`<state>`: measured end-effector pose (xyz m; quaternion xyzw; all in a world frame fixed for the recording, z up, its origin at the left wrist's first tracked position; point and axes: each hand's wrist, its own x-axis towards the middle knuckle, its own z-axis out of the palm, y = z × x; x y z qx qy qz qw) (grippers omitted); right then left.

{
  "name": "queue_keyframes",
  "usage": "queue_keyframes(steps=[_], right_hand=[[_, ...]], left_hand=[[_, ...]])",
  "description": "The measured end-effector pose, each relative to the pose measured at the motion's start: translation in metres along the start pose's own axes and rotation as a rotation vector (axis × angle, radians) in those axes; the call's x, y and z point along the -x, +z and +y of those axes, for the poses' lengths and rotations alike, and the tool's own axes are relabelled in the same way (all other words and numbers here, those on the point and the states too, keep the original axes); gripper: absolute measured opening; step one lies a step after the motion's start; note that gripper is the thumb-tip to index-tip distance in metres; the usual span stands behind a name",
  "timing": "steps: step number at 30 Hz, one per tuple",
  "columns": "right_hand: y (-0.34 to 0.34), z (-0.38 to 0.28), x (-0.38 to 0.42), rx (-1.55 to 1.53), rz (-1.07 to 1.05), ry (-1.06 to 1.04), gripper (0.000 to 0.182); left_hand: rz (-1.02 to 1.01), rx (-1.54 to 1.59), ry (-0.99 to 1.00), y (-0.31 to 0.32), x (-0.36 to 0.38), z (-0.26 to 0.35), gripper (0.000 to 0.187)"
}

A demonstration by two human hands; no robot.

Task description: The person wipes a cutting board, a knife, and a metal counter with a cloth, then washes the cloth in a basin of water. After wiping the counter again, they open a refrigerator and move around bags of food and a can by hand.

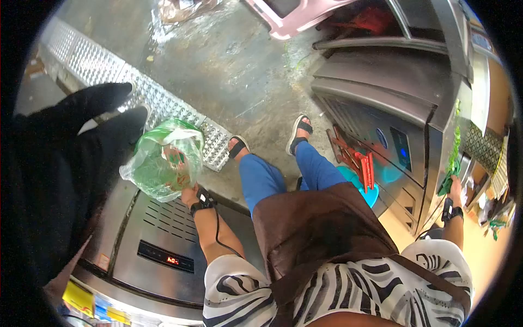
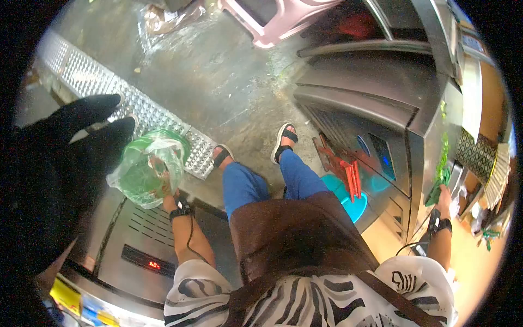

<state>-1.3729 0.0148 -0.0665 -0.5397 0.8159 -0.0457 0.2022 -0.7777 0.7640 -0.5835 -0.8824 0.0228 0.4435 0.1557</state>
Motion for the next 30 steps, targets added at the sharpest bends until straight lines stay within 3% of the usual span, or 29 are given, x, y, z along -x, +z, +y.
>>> queue_keyframes(steps=[2,3,4,5,6,7,9,11,12,13,15,17,18,19,21,24,28,30], right_hand=[[0.005,0.003,0.005,-0.066,-0.028,-0.013,0.033],[-0.008,0.041,-0.028,0.041,0.091,-0.074,0.038],[-0.023,0.082,-0.054,0.320,-0.073,-0.484,0.049],[0.011,0.024,0.004,0.227,0.127,-0.130,0.056],[0.036,-0.018,0.041,0.312,0.254,0.071,0.059],[0.044,-0.033,0.064,0.303,0.143,-0.054,0.058],[0.064,-0.036,0.078,0.089,0.249,-0.087,0.052],[0.080,-0.071,0.107,-0.157,0.199,-0.126,0.044],[0.081,-0.054,0.087,-0.150,0.216,-0.205,0.041],[0.089,-0.042,0.071,-0.052,0.341,-0.322,0.040],[0.093,-0.049,0.072,-0.097,0.373,-0.324,0.044],[0.095,-0.058,0.070,0.015,0.513,-0.321,0.044],[0.094,-0.060,0.064,-0.006,0.521,-0.302,0.044],[0.093,-0.064,0.059,-0.064,0.503,-0.396,0.045],[0.095,-0.075,0.045,-0.185,0.476,-0.514,0.046],[0.099,-0.115,0.016,-0.232,0.361,-0.608,0.049],[0.118,-0.187,0.006,-0.114,0.181,-0.774,0.051],[0.125,-0.224,0.015,-0.098,0.092,-0.929,0.052]], left_hand=[[-0.087,-0.170,-0.062,-0.041,0.018,0.020,0.053],[-0.145,-0.283,-0.035,-0.060,0.030,0.029,0.048],[-0.116,-0.374,0.013,-0.076,0.046,0.036,0.042],[-0.082,-0.465,0.069,-0.090,0.060,0.046,0.036],[-0.109,-0.674,0.209,-0.128,0.089,0.068,0.030],[-0.004,-0.671,0.324,-0.108,0.072,0.057,0.029],[0.332,1.036,-0.153,-0.166,0.149,0.115,0.030],[0.311,0.490,0.293,-0.120,0.078,0.086,0.037],[0.323,-0.256,0.478,-0.163,0.112,0.111,0.040],[0.356,0.305,0.348,-0.186,0.145,0.135,0.040],[0.113,-0.329,0.520,-0.257,0.212,0.184,0.042],[0.381,0.304,0.573,-0.246,0.224,0.196,0.045],[0.311,0.377,0.506,-0.272,0.274,0.218,0.045],[0.325,0.362,0.521,-0.271,0.280,0.224,0.045],[0.274,0.301,0.739,-0.264,0.284,0.232,0.043],[0.171,0.389,0.674,-0.273,0.341,0.265,0.040],[0.087,0.592,0.722,-0.256,0.357,0.264,0.042],[0.142,0.453,0.746,-0.243,0.365,0.257,0.042]])
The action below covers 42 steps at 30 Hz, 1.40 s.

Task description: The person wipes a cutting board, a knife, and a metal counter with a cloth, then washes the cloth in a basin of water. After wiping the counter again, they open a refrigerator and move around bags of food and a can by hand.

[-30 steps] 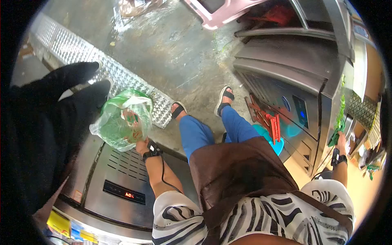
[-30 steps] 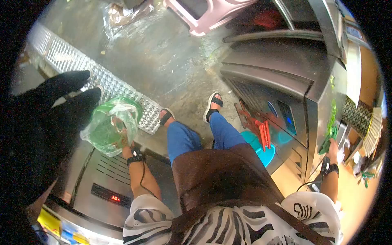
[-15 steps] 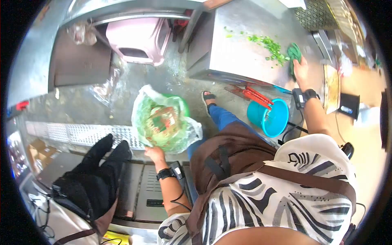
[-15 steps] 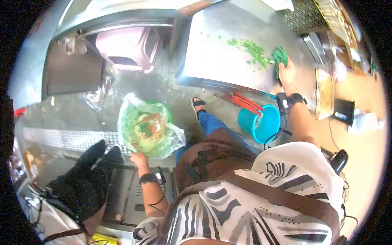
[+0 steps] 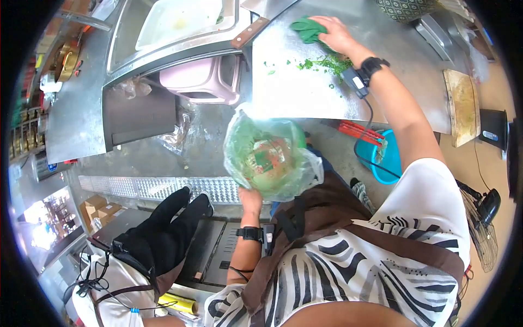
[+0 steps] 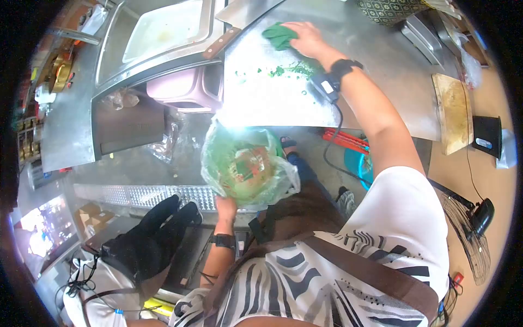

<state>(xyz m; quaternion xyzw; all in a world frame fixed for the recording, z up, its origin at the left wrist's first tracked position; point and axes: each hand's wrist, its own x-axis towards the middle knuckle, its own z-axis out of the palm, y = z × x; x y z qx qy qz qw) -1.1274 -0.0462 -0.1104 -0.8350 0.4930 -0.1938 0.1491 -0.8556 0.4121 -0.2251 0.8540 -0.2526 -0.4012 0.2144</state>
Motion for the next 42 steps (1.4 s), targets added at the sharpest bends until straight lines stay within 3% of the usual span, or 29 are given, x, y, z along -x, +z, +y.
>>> queue_keyframes(steps=[1,2,5,10,12,15,17,18,20,21,23,25,27,31,32,34,35,37,39,42], right_hand=[[0.006,-0.013,-0.008,-0.004,-0.048,-0.069,0.053],[0.013,-0.027,-0.016,-0.009,-0.094,-0.141,0.054],[0.032,-0.065,-0.026,-0.150,-0.229,-0.323,0.057],[0.047,-0.116,-0.010,-0.305,-0.400,-0.533,0.051],[0.047,-0.125,0.010,-0.376,-0.430,-0.665,0.044],[0.037,-0.136,0.052,-0.460,-0.494,-0.832,0.035],[0.012,-0.138,0.084,-0.277,-0.697,-0.838,0.033],[0.004,-0.134,0.094,-0.269,-0.689,-0.833,0.033],[-0.008,-0.124,0.107,-0.540,-0.779,-0.696,0.035],[-0.017,-0.119,0.105,-0.534,-0.778,-0.692,0.035],[-0.049,-0.109,0.092,-0.809,-0.560,-0.337,0.041],[-0.083,-0.081,0.070,-0.843,-0.468,-0.215,0.045],[-0.109,-0.049,0.060,-1.083,-0.393,0.152,0.046],[-0.132,0.040,0.059,-0.983,-0.032,0.513,0.045],[-0.118,0.071,0.067,-0.983,-0.033,0.516,0.045],[-0.074,0.123,0.089,-0.330,0.241,0.523,0.045],[-0.062,0.118,0.097,-0.326,0.238,0.526,0.045],[-0.041,0.085,0.119,-0.039,0.424,0.364,0.047],[-0.039,0.024,0.142,-0.064,0.346,0.337,0.047],[-0.019,-0.040,0.181,-0.082,0.314,0.298,0.045]], left_hand=[[-0.018,-0.137,0.030,0.005,0.008,-0.002,0.042],[-0.048,-0.058,-0.027,0.011,0.015,0.002,0.041],[-0.051,-0.269,-0.020,0.012,0.041,0.064,0.041],[-0.137,-0.021,0.010,0.027,0.028,0.041,0.042],[-0.211,0.158,-0.143,0.021,0.032,0.055,0.044],[-0.225,0.164,-0.194,0.023,0.032,0.056,0.042],[-0.243,0.126,-0.205,0.019,0.039,0.071,0.042],[-0.259,0.089,-0.222,0.017,0.041,0.078,0.041],[-0.282,0.110,-0.184,0.031,0.032,0.050,0.041],[-0.302,0.135,-0.159,0.040,0.028,0.033,0.042],[-0.336,0.115,-0.112,0.052,0.025,0.013,0.043],[-0.366,0.088,-0.059,0.054,0.027,0.008,0.044],[-0.383,0.069,-0.025,0.054,0.033,0.015,0.045],[-0.394,-0.006,-0.045,0.052,0.037,0.025,0.043],[-0.348,0.009,-0.052,0.058,0.032,0.010,0.041],[-0.308,0.026,-0.062,0.062,0.035,0.005,0.039],[-0.297,-0.003,-0.048,0.060,0.040,0.015,0.038],[-0.290,-0.030,-0.043,0.064,0.038,0.028,0.037],[-0.423,-0.006,-0.071,0.063,0.037,0.025,0.040],[-0.370,-0.051,-0.042,0.064,0.040,0.032,0.043]])
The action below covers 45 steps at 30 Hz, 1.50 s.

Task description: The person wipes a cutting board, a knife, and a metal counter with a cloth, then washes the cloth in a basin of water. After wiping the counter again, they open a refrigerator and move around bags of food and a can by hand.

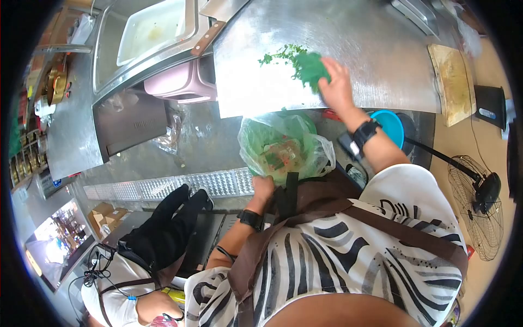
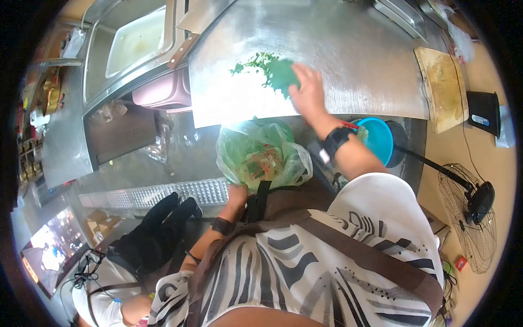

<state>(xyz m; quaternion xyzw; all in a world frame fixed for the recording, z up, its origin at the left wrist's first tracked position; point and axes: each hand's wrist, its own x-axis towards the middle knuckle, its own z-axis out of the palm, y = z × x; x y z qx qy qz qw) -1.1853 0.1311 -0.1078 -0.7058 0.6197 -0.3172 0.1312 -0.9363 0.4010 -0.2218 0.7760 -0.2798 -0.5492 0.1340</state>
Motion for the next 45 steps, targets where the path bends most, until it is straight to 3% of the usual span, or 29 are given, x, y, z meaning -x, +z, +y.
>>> queue_keyframes(steps=[3,5,6,8,11,13,15,17,19,22,24,26,32,33,35,36,39,41,43,45], right_hand=[[-0.008,-0.044,0.052,-0.184,-0.156,0.036,0.041],[-0.013,-0.056,0.077,-0.389,-0.360,0.089,0.040],[-0.016,-0.058,0.078,-0.389,-0.360,0.083,0.040],[-0.028,-0.063,0.073,-0.687,-0.577,0.208,0.040],[-0.046,-0.064,0.023,-0.847,-0.625,0.369,0.040],[-0.043,-0.048,-0.023,-0.937,-0.504,0.365,0.040],[-0.038,-0.035,-0.073,-1.057,-0.289,0.543,0.039],[-0.012,0.004,-0.126,-0.871,-0.197,0.472,0.042],[0.040,0.058,-0.157,-0.162,0.009,-0.124,0.043],[0.057,0.026,-0.151,-0.075,-0.081,-0.270,0.044],[0.067,-0.001,-0.119,-0.181,-0.197,-0.315,0.042],[0.076,-0.018,-0.081,-0.182,-0.240,-0.509,0.045],[0.052,-0.083,0.048,-0.594,-0.765,-0.590,0.043],[0.048,-0.087,0.061,-0.589,-0.759,-0.588,0.043],[0.044,-0.087,0.076,-0.748,-1.072,-0.301,0.044],[0.039,-0.089,0.070,-0.739,-1.068,-0.298,0.044],[-0.003,-0.089,0.021,-0.735,-0.917,-0.126,0.043],[-0.034,-0.077,-0.017,-1.197,-0.810,0.516,0.045],[-0.056,-0.037,-0.050,-1.492,-0.558,0.490,0.049],[-0.087,0.014,-0.079,-1.643,-0.338,0.541,0.052]], left_hand=[[0.116,-0.136,0.001,0.003,-0.003,-0.001,0.030],[0.133,-0.182,0.025,0.002,-0.004,0.000,0.030],[0.142,-0.233,0.046,0.002,-0.004,0.000,0.030],[0.118,-0.171,0.088,-0.002,-0.001,0.006,0.030],[0.119,-0.062,0.134,0.003,-0.005,-0.011,0.029],[0.154,-0.012,0.145,0.003,-0.008,-0.019,0.028],[0.126,-0.095,0.060,0.001,-0.008,-0.019,0.030],[0.126,0.032,0.075,0.005,-0.012,-0.033,0.033],[0.122,0.154,0.084,0.007,-0.014,-0.039,0.037],[0.073,0.229,0.022,0.001,-0.010,-0.038,0.042],[0.041,0.215,-0.058,-0.004,-0.003,-0.028,0.046],[0.042,0.197,-0.070,-0.010,0.004,-0.007,0.045],[-0.004,0.241,-0.101,-0.036,0.038,0.061,0.040],[-0.022,0.253,-0.108,-0.039,0.043,0.070,0.039],[0.017,0.280,-0.028,-0.024,0.013,0.020,0.040],[0.057,0.309,0.051,-0.019,0.006,-0.001,0.040],[-0.052,0.330,0.169,-0.024,0.009,0.004,0.044],[-0.073,0.267,0.053,-0.031,0.015,0.011,0.046],[-0.048,0.081,-0.107,-0.043,0.033,0.043,0.043],[-0.061,0.171,-0.077,-0.051,0.052,0.072,0.042]])
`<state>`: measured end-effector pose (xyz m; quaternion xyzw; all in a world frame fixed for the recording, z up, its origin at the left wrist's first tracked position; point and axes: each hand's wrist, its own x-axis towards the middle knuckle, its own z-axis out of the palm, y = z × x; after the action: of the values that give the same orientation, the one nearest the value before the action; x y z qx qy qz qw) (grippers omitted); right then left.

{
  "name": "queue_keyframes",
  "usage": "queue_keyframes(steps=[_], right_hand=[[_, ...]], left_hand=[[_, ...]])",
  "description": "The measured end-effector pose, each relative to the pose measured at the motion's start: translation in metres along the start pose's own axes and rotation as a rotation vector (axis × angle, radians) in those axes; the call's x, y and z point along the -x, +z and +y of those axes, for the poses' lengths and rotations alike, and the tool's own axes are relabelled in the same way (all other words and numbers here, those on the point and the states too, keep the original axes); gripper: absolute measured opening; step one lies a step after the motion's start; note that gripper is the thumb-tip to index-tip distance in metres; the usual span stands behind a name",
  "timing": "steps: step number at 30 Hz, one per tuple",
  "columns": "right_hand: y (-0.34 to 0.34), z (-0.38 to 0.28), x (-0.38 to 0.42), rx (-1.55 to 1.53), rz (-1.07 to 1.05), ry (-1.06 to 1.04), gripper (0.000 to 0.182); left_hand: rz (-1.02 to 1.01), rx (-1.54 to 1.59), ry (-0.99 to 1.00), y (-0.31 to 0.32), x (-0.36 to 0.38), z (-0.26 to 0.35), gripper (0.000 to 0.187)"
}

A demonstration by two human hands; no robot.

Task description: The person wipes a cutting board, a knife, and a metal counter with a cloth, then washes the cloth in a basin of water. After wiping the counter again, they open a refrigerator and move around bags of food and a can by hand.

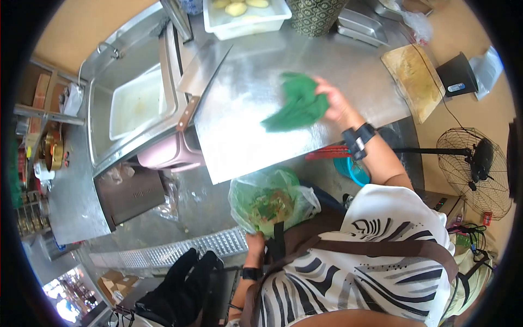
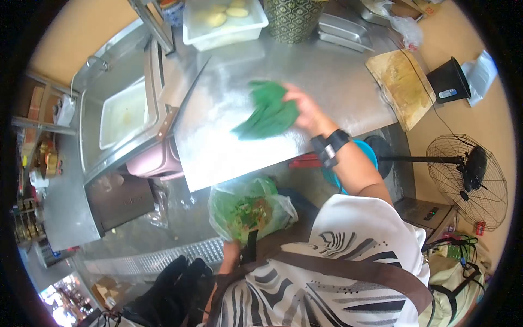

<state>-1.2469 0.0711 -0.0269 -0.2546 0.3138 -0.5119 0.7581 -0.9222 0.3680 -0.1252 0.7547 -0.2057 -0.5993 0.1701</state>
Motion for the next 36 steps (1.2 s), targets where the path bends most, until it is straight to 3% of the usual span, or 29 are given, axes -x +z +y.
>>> queue_keyframes(steps=[2,3,4,6,7,9,11,14,16,17,18,19,20,21,22,24,26,28,30,31,33,36], right_hand=[[-0.069,-0.045,-0.009,0.006,0.164,-0.077,0.048],[-0.120,-0.062,-0.016,0.165,0.339,-0.163,0.045],[-0.155,-0.070,-0.026,0.320,0.512,-0.242,0.042],[-0.161,-0.063,-0.039,0.501,0.818,-0.309,0.041],[-0.160,-0.052,-0.053,0.496,0.803,-0.297,0.041],[-0.145,-0.028,-0.078,1.733,0.962,-0.656,0.044],[-0.093,-0.008,-0.103,1.769,0.639,-0.697,0.048],[-0.031,0.053,-0.139,1.745,0.332,-0.800,0.047],[0.028,0.101,-0.116,1.671,-0.132,-0.793,0.045],[0.067,0.149,-0.086,1.615,-0.379,-0.714,0.044],[0.072,0.162,-0.047,1.590,-0.529,-0.652,0.043],[0.092,0.172,-0.016,1.532,-0.679,-0.576,0.044],[0.112,0.178,0.013,1.481,-0.823,-0.485,0.044],[0.128,0.184,0.038,1.388,-0.916,-0.321,0.043],[0.136,0.188,0.062,1.306,-0.992,-0.149,0.042],[0.149,0.195,0.086,1.238,-0.946,-0.046,0.042],[0.149,0.195,0.085,1.258,-0.753,-0.188,0.040],[0.136,0.184,0.037,1.240,-0.375,-0.127,0.037],[0.126,0.179,0.020,1.143,-0.083,-0.195,0.039],[0.119,0.174,0.012,1.170,-0.101,-0.202,0.039],[0.093,0.163,0.004,1.365,0.119,-0.236,0.039],[0.061,0.172,-0.005,1.507,0.010,-0.379,0.040]], left_hand=[[-0.022,0.060,0.049,-0.002,0.008,0.007,0.044],[0.019,0.088,0.005,-0.001,-0.009,-0.021,0.046],[0.028,0.067,0.031,-0.001,0.009,0.003,0.047],[0.083,-0.183,0.150,-0.007,-0.020,-0.046,0.048],[0.100,-0.178,0.141,-0.008,-0.019,-0.048,0.048],[0.072,-0.100,0.161,-0.008,-0.018,-0.045,0.048],[0.108,-0.074,0.151,-0.007,-0.016,-0.047,0.048],[0.167,0.007,0.207,-0.004,-0.020,-0.055,0.048],[0.178,0.062,0.286,-0.003,-0.036,-0.083,0.050],[0.233,0.057,0.032,-0.001,-0.027,-0.091,0.051],[0.243,0.026,0.029,-0.007,0.004,-0.057,0.055],[0.339,0.145,0.148,0.003,-0.009,-0.090,0.052],[0.360,0.177,0.188,-0.001,0.006,-0.080,0.054],[0.339,0.178,0.348,-0.009,0.018,-0.078,0.048],[0.367,0.207,0.250,-0.005,0.018,-0.094,0.045],[0.465,0.308,0.058,0.014,-0.004,-0.148,0.039],[0.565,0.408,-0.057,0.016,0.002,-0.184,0.036],[0.554,0.443,-0.134,-0.012,0.012,-0.157,0.041],[0.638,0.509,-0.159,-0.006,-0.006,-0.205,0.041],[0.694,0.581,-0.185,-0.009,-0.005,-0.219,0.040],[0.734,0.725,-0.206,-0.011,-0.005,-0.247,0.037],[0.833,0.690,-0.287,-0.017,-0.027,-0.305,0.035]])
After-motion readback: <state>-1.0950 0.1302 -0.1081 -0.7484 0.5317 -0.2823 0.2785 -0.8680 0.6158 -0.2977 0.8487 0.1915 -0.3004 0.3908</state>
